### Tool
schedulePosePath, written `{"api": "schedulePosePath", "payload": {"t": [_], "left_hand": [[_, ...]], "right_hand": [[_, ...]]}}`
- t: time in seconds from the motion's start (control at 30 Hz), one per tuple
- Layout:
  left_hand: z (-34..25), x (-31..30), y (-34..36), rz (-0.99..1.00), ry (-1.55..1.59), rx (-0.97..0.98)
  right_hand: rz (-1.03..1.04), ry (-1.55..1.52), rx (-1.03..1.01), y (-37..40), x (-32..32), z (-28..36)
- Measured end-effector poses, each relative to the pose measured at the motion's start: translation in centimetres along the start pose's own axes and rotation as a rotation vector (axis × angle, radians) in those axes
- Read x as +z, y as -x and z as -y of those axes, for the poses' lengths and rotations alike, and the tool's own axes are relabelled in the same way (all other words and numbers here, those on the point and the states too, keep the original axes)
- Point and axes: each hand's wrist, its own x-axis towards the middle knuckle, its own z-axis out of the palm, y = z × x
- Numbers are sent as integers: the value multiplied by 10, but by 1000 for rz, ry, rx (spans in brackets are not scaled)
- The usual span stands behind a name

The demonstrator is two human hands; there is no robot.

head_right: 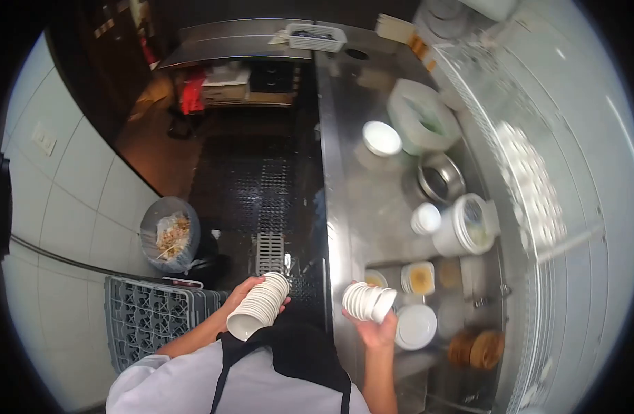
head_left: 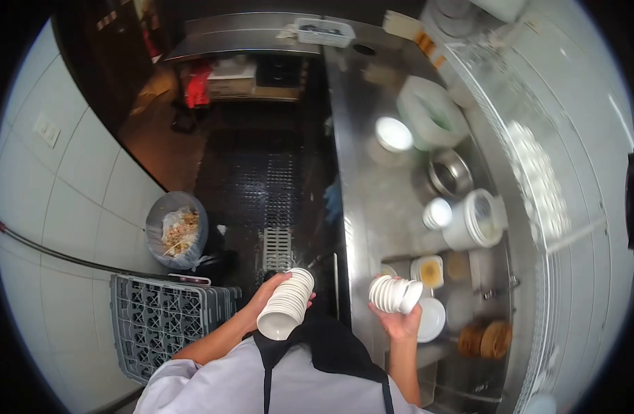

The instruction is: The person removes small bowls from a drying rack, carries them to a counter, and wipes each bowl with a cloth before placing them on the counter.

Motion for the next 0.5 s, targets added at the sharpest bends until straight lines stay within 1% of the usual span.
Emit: {"api": "schedulePosePath", "payload": {"t": [0.13, 0.23, 0.37, 0.4, 0.5], "left_hand": [[-84, 11, 17, -36, -16, 180], [-129, 9, 23, -43, 56, 264], [-189, -3, 15, -48, 185, 356], [-204, 3, 14, -91, 179, 425], [-261, -5, -1, -78, 247, 462]], "right_hand": [[78, -29, 73, -98, 46, -32], [4, -24, 41, -156, 66, -43], [92, -27, 28, -230, 94, -42], [115, -52, 29, -252, 98, -41], [147, -112, 24, -322, 111, -42]]}}
